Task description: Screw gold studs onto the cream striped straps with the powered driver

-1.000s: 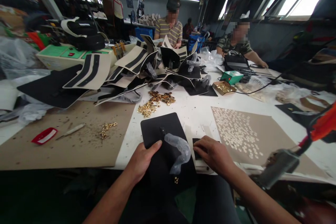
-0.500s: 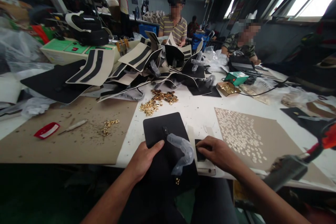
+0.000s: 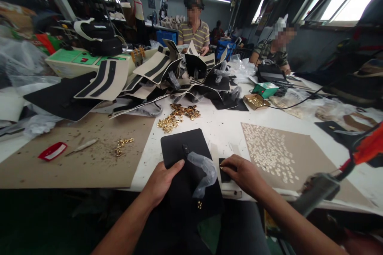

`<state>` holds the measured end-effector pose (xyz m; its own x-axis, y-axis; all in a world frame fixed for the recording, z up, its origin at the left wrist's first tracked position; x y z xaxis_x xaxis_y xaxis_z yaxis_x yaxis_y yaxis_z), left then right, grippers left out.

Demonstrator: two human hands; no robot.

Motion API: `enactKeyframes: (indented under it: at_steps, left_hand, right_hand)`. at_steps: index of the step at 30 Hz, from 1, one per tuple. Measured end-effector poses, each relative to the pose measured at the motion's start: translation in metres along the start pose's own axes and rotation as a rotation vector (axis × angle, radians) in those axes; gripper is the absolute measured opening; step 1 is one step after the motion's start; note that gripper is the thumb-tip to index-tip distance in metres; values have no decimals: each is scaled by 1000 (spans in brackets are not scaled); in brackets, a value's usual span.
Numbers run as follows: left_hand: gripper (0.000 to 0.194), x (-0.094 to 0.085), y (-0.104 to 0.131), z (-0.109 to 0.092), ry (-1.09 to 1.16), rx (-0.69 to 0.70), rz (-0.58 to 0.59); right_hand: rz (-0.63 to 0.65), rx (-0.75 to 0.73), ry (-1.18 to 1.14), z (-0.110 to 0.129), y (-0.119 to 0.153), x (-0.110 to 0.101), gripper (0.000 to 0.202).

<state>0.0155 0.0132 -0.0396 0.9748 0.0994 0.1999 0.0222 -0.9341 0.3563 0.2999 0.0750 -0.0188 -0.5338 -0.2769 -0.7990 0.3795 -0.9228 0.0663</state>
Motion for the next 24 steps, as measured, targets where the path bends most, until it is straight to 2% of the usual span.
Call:
enactKeyframes:
  at_steps: [4,8,11,13,14,16,18,20,21,24]
  left_hand:
    - [51,4,4,-3,34,13,1]
    - [54,9,24,-7,19,53,29]
    - [55,16,49,-10,-170,115,-14]
    - [56,25,68,-11,-299,165,-71]
    - [56,33,77,-10,-341,187,-87]
    - [55,52,94,-4,-385,237,-73]
    - [53,72,112,9,-415,322,-14]
    - [55,89,129,30,-482,416,30]
    - [61,94,136,42,-529,443,42]
    - [81,101,151,66,-609,514,-13]
  right_hand:
    - [13,-15,17,1,0,2,21]
    - [-13,-56,-27,11,7,-8,23]
    - [-257,-70,-127,33,27,-33,25]
    - [-424,-133,-185,60,49,-49,27]
    - [-450,-186,-199,76,61,-52,28]
    - [-358,-263,-163,107,81,-46,38]
    - [-227,-236,-76,125,97,-30,64]
    - [-120,-128,-68,128,110,-11,84]
    - [-81,-69,-105,124,115,-3,86]
    - [-56,11,-291,107,131,7,72]
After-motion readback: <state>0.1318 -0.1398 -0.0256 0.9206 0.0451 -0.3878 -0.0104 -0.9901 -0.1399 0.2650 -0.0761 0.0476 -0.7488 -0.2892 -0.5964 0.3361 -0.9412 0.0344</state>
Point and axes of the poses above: each hand's wrist, its own y-axis away from the middle knuckle, its own x-axis out of the palm, z = x × y, the point moved 4 cm from there along -y, towards the middle knuckle
